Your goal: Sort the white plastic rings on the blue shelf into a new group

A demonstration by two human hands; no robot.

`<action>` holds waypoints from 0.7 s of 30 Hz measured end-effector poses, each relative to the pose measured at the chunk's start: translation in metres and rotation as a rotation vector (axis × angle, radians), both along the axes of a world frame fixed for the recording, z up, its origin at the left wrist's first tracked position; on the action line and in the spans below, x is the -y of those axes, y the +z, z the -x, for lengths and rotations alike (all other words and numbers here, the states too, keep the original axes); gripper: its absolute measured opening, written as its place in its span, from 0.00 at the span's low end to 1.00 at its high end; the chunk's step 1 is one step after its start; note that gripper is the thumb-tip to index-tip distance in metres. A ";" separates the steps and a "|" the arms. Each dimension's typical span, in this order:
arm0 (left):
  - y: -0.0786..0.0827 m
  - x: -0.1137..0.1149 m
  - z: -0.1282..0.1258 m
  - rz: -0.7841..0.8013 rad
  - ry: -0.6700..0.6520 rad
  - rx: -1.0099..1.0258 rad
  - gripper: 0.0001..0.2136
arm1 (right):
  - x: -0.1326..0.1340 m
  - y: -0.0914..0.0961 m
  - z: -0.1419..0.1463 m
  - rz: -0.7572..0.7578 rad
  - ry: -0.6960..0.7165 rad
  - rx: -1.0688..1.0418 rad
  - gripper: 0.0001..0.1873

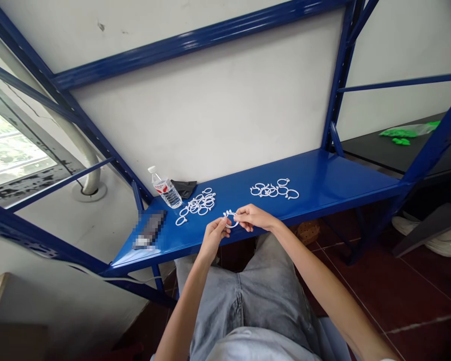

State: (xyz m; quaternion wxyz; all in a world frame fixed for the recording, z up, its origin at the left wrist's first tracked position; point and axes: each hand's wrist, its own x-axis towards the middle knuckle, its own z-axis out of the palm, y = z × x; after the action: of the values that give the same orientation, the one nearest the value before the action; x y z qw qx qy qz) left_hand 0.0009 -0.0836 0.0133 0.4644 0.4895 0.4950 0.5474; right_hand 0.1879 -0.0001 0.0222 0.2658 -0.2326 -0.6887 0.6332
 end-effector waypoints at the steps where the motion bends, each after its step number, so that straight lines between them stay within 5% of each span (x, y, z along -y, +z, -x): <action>1: -0.002 -0.001 0.005 0.009 0.001 -0.046 0.25 | -0.002 0.000 -0.003 0.004 -0.019 0.017 0.20; 6: 0.000 -0.014 0.041 -0.107 0.182 -0.513 0.22 | -0.018 0.006 -0.031 -0.109 -0.378 0.178 0.14; 9: 0.007 -0.031 0.072 -0.148 0.378 -0.880 0.17 | -0.026 0.012 -0.059 -0.373 -0.705 0.521 0.16; 12: 0.009 -0.049 0.098 -0.095 0.459 -1.163 0.18 | -0.028 0.018 -0.082 -0.471 -0.982 0.790 0.22; 16: -0.001 -0.056 0.110 -0.055 0.378 -1.383 0.17 | -0.022 0.026 -0.087 -0.504 -1.025 0.777 0.21; 21: -0.009 -0.035 0.100 -0.151 0.368 -1.267 0.12 | -0.013 0.031 -0.064 -0.557 -0.885 0.625 0.16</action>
State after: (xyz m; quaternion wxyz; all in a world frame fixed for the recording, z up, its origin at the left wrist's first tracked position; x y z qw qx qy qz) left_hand -0.0993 -0.0483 0.0039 -0.0530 0.6551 0.7083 0.2574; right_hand 0.2518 0.0125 0.0528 0.3397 -0.5933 -0.7119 0.1605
